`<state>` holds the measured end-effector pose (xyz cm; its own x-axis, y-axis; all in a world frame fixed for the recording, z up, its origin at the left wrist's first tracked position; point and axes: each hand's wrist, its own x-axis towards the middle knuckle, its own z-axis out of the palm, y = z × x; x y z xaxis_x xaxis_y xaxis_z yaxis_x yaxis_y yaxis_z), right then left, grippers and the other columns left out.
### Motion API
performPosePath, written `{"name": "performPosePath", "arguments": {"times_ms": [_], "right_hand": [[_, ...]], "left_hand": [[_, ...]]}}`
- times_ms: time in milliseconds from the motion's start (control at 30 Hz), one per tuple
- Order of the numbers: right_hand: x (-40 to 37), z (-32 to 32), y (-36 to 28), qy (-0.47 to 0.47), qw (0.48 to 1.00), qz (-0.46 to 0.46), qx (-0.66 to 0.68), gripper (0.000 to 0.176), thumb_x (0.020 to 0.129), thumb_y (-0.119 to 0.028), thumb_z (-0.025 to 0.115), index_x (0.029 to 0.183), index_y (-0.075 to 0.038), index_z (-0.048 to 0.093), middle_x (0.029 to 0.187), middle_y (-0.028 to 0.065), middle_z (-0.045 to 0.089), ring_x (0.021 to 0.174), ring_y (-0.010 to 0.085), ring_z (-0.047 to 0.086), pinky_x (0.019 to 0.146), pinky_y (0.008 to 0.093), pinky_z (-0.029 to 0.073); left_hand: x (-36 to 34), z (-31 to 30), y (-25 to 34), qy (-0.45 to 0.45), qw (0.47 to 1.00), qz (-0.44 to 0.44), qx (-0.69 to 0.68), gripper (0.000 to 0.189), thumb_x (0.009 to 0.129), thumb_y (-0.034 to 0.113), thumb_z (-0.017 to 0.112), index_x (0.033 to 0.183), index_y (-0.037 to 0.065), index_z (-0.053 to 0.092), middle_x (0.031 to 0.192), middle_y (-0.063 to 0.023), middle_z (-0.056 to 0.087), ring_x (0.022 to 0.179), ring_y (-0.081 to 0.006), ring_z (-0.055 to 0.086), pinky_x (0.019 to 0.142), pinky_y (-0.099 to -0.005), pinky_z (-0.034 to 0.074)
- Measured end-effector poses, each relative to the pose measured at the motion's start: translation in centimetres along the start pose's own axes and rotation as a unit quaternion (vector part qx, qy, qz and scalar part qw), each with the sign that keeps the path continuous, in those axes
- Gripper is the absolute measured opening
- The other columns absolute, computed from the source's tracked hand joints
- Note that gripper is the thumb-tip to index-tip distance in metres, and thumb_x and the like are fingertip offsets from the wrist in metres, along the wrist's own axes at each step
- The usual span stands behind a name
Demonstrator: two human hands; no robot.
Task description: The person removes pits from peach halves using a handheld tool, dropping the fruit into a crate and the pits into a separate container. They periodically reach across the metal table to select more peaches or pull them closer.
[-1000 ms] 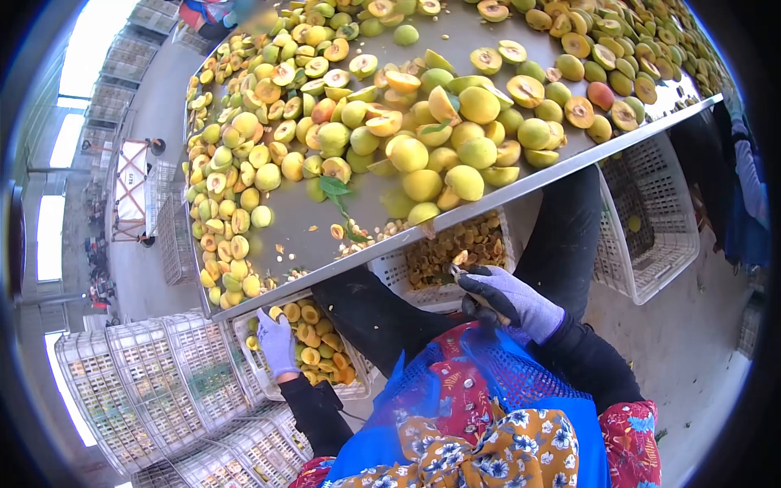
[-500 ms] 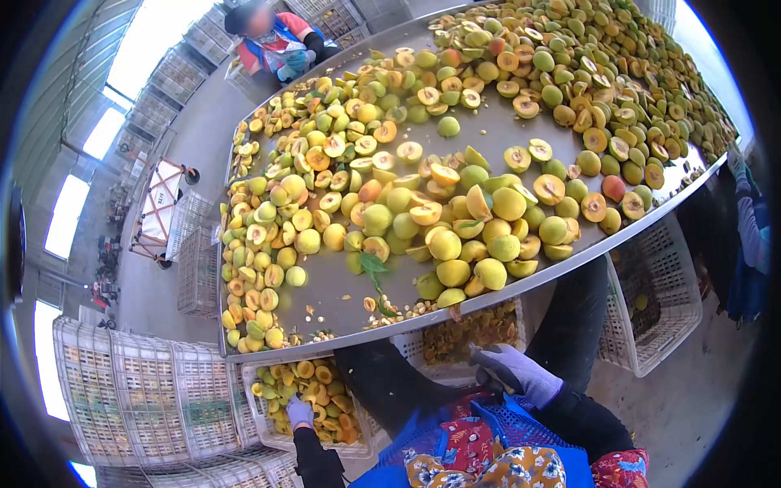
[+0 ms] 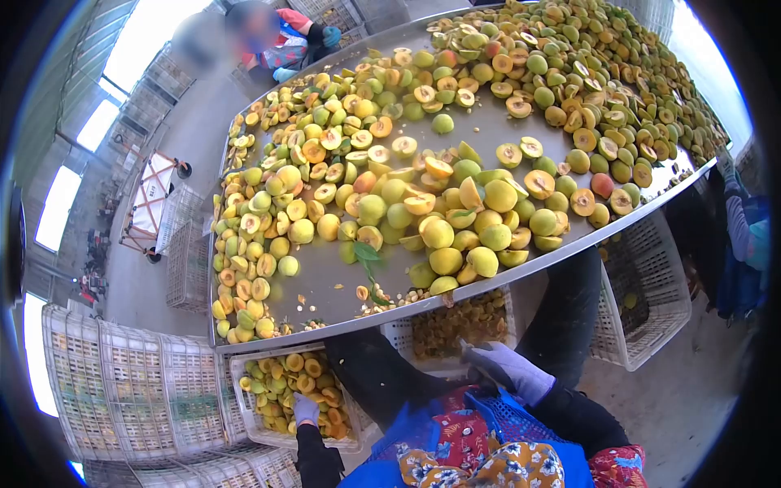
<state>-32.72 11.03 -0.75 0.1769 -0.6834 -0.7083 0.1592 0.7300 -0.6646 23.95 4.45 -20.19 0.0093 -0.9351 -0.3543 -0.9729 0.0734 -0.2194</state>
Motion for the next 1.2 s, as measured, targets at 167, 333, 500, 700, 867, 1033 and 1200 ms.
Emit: {"name": "performPosePath", "arguments": {"times_ms": [167,333,500,700,867,1033,1200], "right_hand": [[0.0,-0.1,0.1,0.023,0.999,-0.001,0.025,0.034,0.094,-0.031,0.056,0.102,0.001,0.064,0.073,0.0097,0.066,0.06,0.0163,0.063,0.055,0.0286,0.049],[0.8,-0.6,0.9,0.025,0.998,-0.036,-0.044,0.037,0.095,-0.035,0.053,0.102,0.0,0.064,0.074,0.0095,0.067,0.068,0.0177,0.065,0.064,0.0299,0.05],[0.7,-0.6,0.8,0.068,0.995,-0.038,-0.067,0.047,0.094,-0.042,0.052,0.088,0.001,0.066,0.074,0.0099,0.066,0.068,0.0185,0.064,0.065,0.0316,0.05],[0.7,-1.4,1.8,0.047,0.999,-0.018,0.003,0.037,0.098,-0.039,0.057,0.088,-0.004,0.062,0.069,0.004,0.061,0.056,0.0104,0.056,0.052,0.0254,0.044],[0.2,-1.3,1.7,0.079,0.995,-0.042,-0.041,0.038,0.097,-0.039,0.056,0.094,-0.002,0.061,0.073,0.0074,0.062,0.062,0.0149,0.058,0.058,0.0291,0.047],[-2.3,0.9,-3.1,0.092,0.953,-0.172,-0.232,0.027,0.097,-0.023,0.052,0.108,0.001,0.056,0.087,0.0198,0.059,0.074,0.034,0.062,0.064,0.0387,0.048],[-2.3,2.1,-3.3,0.142,0.754,-0.431,-0.475,0.031,0.09,-0.011,0.056,0.115,0.007,0.054,0.098,0.0225,0.05,0.065,0.0349,0.057,0.056,0.0437,0.046]], "left_hand": [[-2.3,-15.2,6.5,0.049,0.983,-0.121,-0.127,0.049,0.087,0.015,0.059,0.132,-0.003,0.05,0.126,-0.0193,0.06,0.118,-0.0343,0.056,0.093,-0.0406,0.048],[-3.2,-31.1,15.9,-0.015,0.818,0.218,-0.532,0.04,0.085,0.01,0.063,0.125,0.002,0.058,0.126,-0.0149,0.06,0.113,-0.0308,0.06,0.097,-0.0381,0.047],[9.0,-34.1,23.1,0.124,0.915,0.248,-0.293,0.05,0.084,0.016,0.064,0.13,-0.002,0.052,0.135,-0.0216,0.054,0.118,-0.0361,0.056,0.1,-0.0373,0.046],[18.7,-32.3,27.0,0.111,0.959,0.232,-0.12,0.077,0.075,0.041,0.072,0.13,-0.006,0.045,0.129,-0.0311,0.051,0.118,-0.0408,0.054,0.101,-0.0446,0.043],[14.4,-32.7,25.0,-0.062,0.894,0.232,-0.378,0.062,0.083,0.039,0.063,0.13,0.001,0.048,0.096,-0.0149,0.064,0.069,-0.0178,0.064,0.053,-0.0309,0.05],[5.7,-33.4,26.8,-0.295,0.429,0.188,-0.833,0.055,0.086,0.031,0.055,0.133,0.004,0.047,0.1,-0.0121,0.064,0.071,-0.0199,0.061,0.054,-0.0297,0.048],[1.6,-31.1,30.7,-0.366,0.337,0.203,-0.843,0.058,0.099,0.054,0.038,0.127,0.004,0.051,0.105,-0.0131,0.065,0.082,-0.0218,0.065,0.064,-0.0328,0.054]]}}
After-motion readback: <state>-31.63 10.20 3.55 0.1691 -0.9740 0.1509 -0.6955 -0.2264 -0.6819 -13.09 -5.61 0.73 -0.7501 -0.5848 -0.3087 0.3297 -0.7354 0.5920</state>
